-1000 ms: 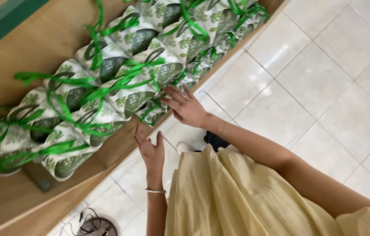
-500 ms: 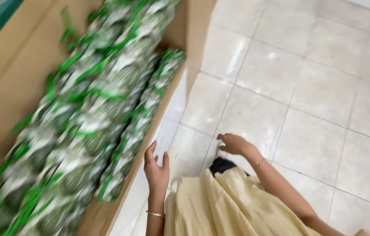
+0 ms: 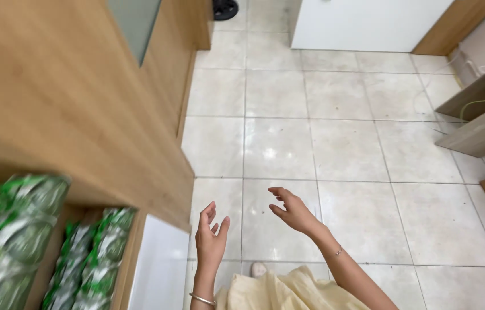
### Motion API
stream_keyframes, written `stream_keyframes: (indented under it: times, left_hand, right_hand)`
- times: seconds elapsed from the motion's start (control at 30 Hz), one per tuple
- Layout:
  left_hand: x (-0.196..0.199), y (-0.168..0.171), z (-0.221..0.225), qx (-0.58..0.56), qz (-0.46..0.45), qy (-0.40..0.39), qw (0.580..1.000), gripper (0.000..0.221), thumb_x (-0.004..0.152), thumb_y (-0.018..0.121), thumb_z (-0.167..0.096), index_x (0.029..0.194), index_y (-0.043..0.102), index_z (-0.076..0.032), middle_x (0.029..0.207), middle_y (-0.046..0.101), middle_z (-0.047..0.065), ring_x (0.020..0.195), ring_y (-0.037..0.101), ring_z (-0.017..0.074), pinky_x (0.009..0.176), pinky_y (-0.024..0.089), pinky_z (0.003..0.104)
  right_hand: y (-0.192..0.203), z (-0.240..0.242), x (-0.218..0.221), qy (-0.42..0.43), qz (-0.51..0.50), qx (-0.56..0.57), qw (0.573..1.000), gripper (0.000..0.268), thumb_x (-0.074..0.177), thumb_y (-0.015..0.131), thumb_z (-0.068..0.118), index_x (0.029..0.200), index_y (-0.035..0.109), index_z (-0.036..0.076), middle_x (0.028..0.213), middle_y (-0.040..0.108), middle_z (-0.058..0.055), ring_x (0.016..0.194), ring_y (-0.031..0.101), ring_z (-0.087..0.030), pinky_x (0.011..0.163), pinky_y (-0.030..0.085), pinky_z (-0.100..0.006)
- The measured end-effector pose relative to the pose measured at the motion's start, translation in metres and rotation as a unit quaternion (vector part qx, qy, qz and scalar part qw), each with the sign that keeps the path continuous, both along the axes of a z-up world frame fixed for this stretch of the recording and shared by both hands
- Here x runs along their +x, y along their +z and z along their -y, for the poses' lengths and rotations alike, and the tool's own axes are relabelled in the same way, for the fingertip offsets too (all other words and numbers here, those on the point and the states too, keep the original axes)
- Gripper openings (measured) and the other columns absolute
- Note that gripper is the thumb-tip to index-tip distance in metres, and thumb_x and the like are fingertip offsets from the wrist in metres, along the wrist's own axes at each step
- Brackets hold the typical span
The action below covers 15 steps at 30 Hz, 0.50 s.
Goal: Organizing and shelving small decorative boxes.
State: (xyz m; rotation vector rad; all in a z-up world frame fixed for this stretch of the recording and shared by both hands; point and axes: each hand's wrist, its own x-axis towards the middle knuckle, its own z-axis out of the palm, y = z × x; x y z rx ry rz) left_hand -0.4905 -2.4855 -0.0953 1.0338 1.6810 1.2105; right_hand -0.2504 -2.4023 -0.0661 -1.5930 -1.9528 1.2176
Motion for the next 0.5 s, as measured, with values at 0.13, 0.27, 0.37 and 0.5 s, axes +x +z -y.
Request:
stream_keyframes:
  times: [0.13,0.27,0.37,0.5]
  left_hand:
    - [0.025,-0.006,-0.078,-0.005,0.020,-0.033,0.999,0.056,0.090,0.071,-0.016,0.142,0.049,-0.013,0.152,0.053,0.008,0.140,0.052,0.0247,0.104,0.050,0.040]
    - [0.038,-0.032,-0.154,-0.052,0.022,-0.060,0.997,0.064,0.088,0.073,-0.017,0.145,0.044,-0.014,0.154,0.050,0.010,0.138,0.053,0.0263,0.102,0.051,0.040]
    - [0.036,-0.041,-0.221,-0.090,0.022,-0.094,0.991,0.072,0.087,0.074,-0.018,0.149,0.037,-0.015,0.154,0.044,0.014,0.137,0.052,0.0290,0.101,0.051,0.042]
    - [0.023,-0.045,-0.327,-0.112,0.027,-0.145,0.983,0.079,0.087,0.075,-0.023,0.152,0.031,-0.017,0.152,0.042,0.019,0.136,0.051,0.0307,0.100,0.051,0.043]
  right_hand:
    - [-0.004,-0.059,0.026,-0.055,-0.014,-0.003,0.998,0.046,0.096,0.064,0.026,0.138,0.054,0.011,0.137,0.064,-0.011,0.125,0.064,-0.026,0.099,0.057,-0.040]
    - [-0.009,-0.115,0.030,-0.063,-0.010,-0.026,0.998,0.046,0.096,0.065,0.026,0.138,0.055,0.011,0.139,0.062,-0.010,0.126,0.061,-0.025,0.099,0.057,-0.039]
    - [-0.012,-0.165,0.022,-0.085,-0.025,-0.036,0.995,0.045,0.094,0.066,0.026,0.136,0.057,0.011,0.137,0.064,-0.009,0.125,0.064,-0.025,0.098,0.058,-0.040]
    - [-0.013,-0.254,0.007,-0.127,-0.015,-0.058,0.990,0.045,0.095,0.066,0.026,0.136,0.057,0.013,0.138,0.062,-0.008,0.127,0.061,-0.024,0.098,0.057,-0.039]
